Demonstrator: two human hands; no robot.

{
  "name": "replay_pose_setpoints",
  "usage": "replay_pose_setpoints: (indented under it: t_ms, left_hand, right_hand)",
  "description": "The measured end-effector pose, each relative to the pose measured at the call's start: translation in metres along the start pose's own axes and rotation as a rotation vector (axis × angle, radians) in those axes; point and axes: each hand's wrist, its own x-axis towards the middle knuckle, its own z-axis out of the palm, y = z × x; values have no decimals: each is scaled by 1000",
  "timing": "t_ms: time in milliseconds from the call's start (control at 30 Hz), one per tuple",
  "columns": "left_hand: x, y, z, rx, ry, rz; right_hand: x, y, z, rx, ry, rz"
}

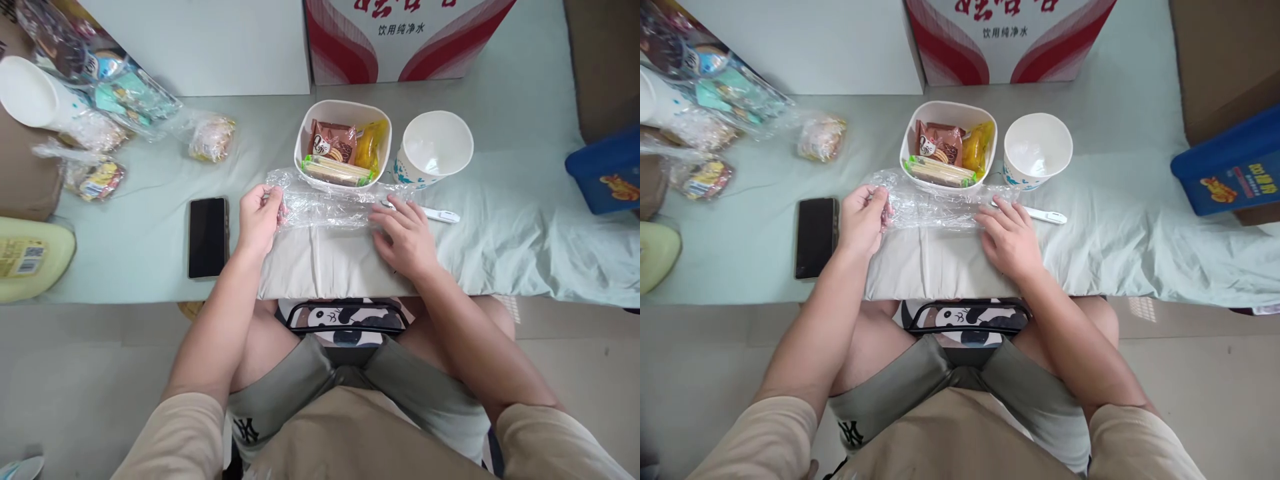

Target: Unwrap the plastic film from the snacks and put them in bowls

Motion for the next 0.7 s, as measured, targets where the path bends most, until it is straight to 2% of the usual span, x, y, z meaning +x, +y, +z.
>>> replay_pose_setpoints:
  t_ms: [167,400,700]
  left_hand:
    - [-1,-1,-1,-13,-30,19]
    - [-1,2,0,-11,-11,-3]
    - [4,-4,-4,21,-2,-15]
  right_hand:
    - [2,6,6,-43,-9,104]
    - [3,4,0,-20,75,97]
    - [1,0,-6,69,96,106]
